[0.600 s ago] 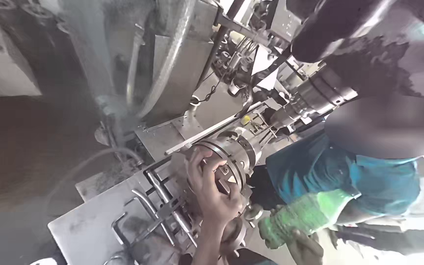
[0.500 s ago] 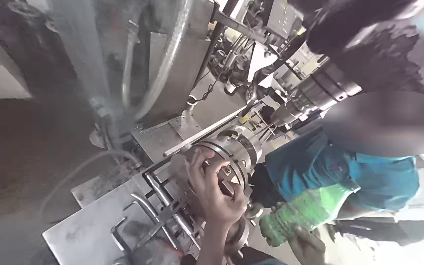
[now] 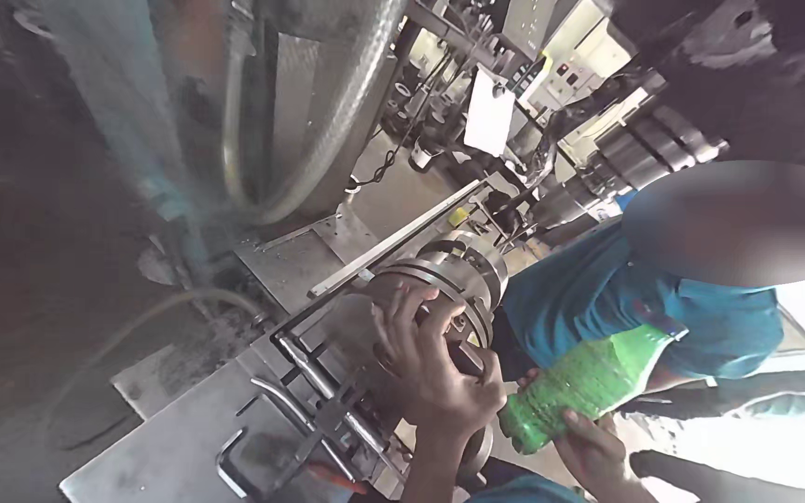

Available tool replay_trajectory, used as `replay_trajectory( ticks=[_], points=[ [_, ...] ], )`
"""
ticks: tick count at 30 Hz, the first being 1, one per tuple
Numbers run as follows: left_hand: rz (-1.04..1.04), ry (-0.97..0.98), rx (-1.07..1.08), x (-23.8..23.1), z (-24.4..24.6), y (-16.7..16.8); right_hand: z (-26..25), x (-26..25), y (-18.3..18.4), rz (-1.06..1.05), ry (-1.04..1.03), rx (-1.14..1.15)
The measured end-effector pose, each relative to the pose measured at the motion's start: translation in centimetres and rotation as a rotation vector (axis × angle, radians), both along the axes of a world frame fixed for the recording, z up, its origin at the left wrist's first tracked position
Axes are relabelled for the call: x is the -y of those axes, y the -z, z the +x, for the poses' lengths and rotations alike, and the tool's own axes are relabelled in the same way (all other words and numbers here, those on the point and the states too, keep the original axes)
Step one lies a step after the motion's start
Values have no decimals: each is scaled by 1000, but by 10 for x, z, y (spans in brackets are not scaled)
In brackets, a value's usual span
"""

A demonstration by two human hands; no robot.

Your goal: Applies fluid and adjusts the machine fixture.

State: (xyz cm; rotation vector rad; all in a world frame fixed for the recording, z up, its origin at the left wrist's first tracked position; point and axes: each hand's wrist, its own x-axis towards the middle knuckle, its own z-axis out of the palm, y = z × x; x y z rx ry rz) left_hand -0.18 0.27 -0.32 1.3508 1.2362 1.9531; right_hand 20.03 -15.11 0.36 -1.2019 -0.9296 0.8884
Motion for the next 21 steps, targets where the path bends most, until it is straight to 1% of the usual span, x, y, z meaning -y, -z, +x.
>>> replay_trajectory(
  ticks=[2,4,8,13,18,21],
  points=[
    [4,-4,3,0,0,1,-8,0,-3,-22,92,1],
    [16,7,20,0,0,2,-12,-2,-3,-20,135,-24],
    [43,12,42,-1,2,4,-17,-4,-5,4,116,-31],
    [28,16,38,0,1,3,-18,-1,-2,-15,146,-16],
    [24,17,39,0,0,3,-22,-3,-4,-25,130,-28],
    [26,10,37,0,1,3,-23,-2,-3,-55,161,-26]
  ],
)
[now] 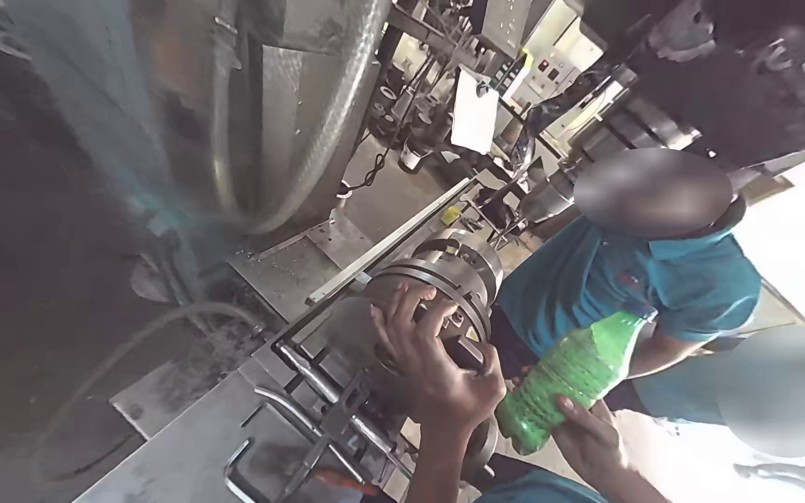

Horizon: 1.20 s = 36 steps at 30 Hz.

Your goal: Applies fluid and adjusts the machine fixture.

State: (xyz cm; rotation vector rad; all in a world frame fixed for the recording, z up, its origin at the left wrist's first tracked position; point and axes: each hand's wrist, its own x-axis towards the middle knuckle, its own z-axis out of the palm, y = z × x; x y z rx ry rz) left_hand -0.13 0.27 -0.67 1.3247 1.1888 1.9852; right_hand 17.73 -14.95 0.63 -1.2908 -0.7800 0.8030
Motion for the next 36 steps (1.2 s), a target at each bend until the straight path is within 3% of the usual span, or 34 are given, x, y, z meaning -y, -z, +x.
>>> replay_trajectory(
  ticks=[18,23,25,28,33,36],
  points=[
    [54,18,142,-1,0,3,-5,-6,3,-40,22,49],
    [83,28,192,-3,-1,5,11,-4,12,15,-76,3],
    [93,26,191,-3,0,6,37,2,33,207,-349,76],
    [90,37,190,-3,-1,6,-8,-6,4,-15,24,65],
    [118,-35,139,-8,1,9,-14,-8,1,-21,30,109],
    [89,24,173,-4,-2,6,-10,-4,3,-10,27,102]
  ],
)
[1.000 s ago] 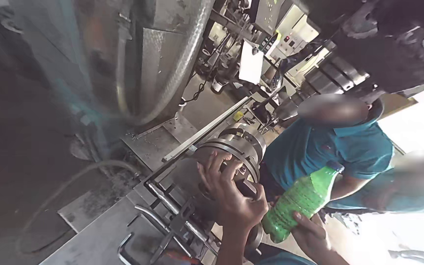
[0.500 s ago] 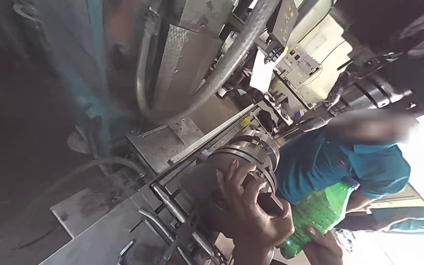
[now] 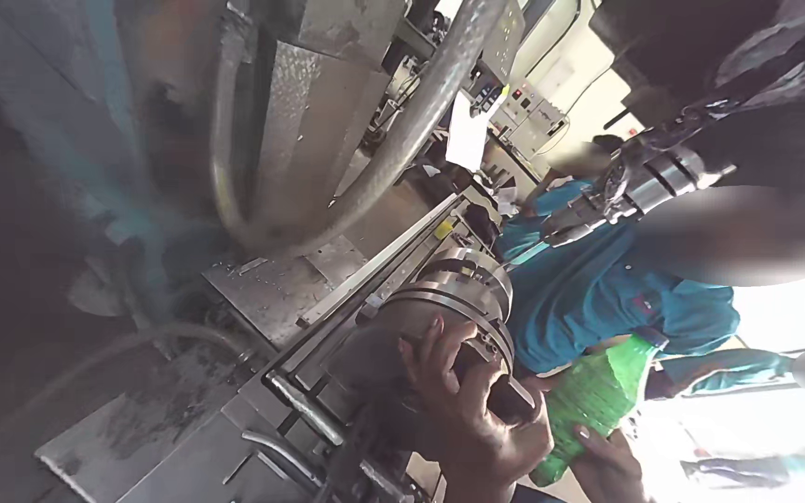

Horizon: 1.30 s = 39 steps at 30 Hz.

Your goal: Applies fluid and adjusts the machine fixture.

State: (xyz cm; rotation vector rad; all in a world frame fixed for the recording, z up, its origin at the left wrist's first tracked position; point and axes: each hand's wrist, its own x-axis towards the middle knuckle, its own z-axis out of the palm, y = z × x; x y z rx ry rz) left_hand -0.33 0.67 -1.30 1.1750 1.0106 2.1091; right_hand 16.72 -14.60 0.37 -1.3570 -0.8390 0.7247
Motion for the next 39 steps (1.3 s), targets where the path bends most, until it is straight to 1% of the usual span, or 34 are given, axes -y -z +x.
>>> replay_trajectory(
  ticks=[2,4,5,9,12,15,20,22,23,26,27,29,32,36,39],
  points=[
    [17,-50,-32,-3,1,1,22,9,12,39,-56,-40],
    [21,-56,-35,-4,2,3,49,20,31,84,-116,-63],
    [20,-60,-40,-4,2,4,55,24,36,100,-134,-69],
    [16,-81,-62,-3,2,2,33,21,15,36,-78,-80],
    [19,-85,-49,-2,3,1,25,25,8,10,-43,-70],
    [-7,-80,-51,-2,3,-1,35,32,13,37,-73,-75],
    [-16,-92,-36,1,3,-4,34,26,11,-8,-33,-45],
    [-7,-99,-37,1,4,-4,47,32,18,-18,-81,-55],
    [-4,-106,-42,0,4,-4,48,33,19,-21,-73,-57],
    [8,-103,-26,1,6,-3,48,31,13,-31,-78,-37],
    [1,-60,-1,3,6,-2,42,28,6,-53,-46,2],
    [1,-34,9,4,6,-2,38,24,-1,-88,2,69],
    [-3,-38,8,3,7,-4,50,11,-10,-146,-53,177],
    [-23,-37,-8,5,7,-4,58,-11,-38,-393,-117,353],
    [-25,-51,-19,5,8,-4,67,-33,-60,-548,-210,443]
  ],
)
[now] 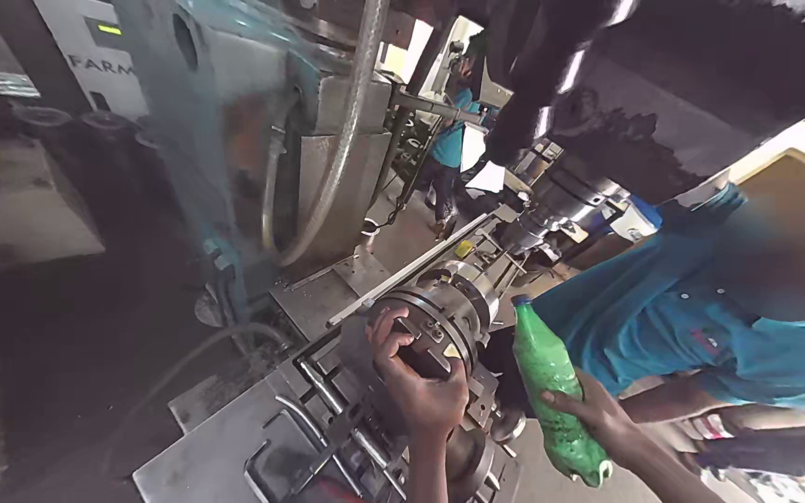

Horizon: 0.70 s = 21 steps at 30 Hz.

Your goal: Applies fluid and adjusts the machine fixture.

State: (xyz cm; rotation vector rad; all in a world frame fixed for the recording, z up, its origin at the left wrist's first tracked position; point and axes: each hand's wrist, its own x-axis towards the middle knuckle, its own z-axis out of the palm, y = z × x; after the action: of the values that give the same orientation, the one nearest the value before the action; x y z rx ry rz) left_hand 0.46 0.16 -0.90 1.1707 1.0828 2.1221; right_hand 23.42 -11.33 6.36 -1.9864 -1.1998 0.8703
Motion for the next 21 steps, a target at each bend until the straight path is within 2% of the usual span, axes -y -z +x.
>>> replay_trajectory(
  ticks=[8,21],
  points=[
    [-48,-8,7,1,0,-1,4,-47,-53,-276,-116,179],
    [-34,-16,30,0,0,1,6,-42,-80,-440,-215,300]
  ],
)
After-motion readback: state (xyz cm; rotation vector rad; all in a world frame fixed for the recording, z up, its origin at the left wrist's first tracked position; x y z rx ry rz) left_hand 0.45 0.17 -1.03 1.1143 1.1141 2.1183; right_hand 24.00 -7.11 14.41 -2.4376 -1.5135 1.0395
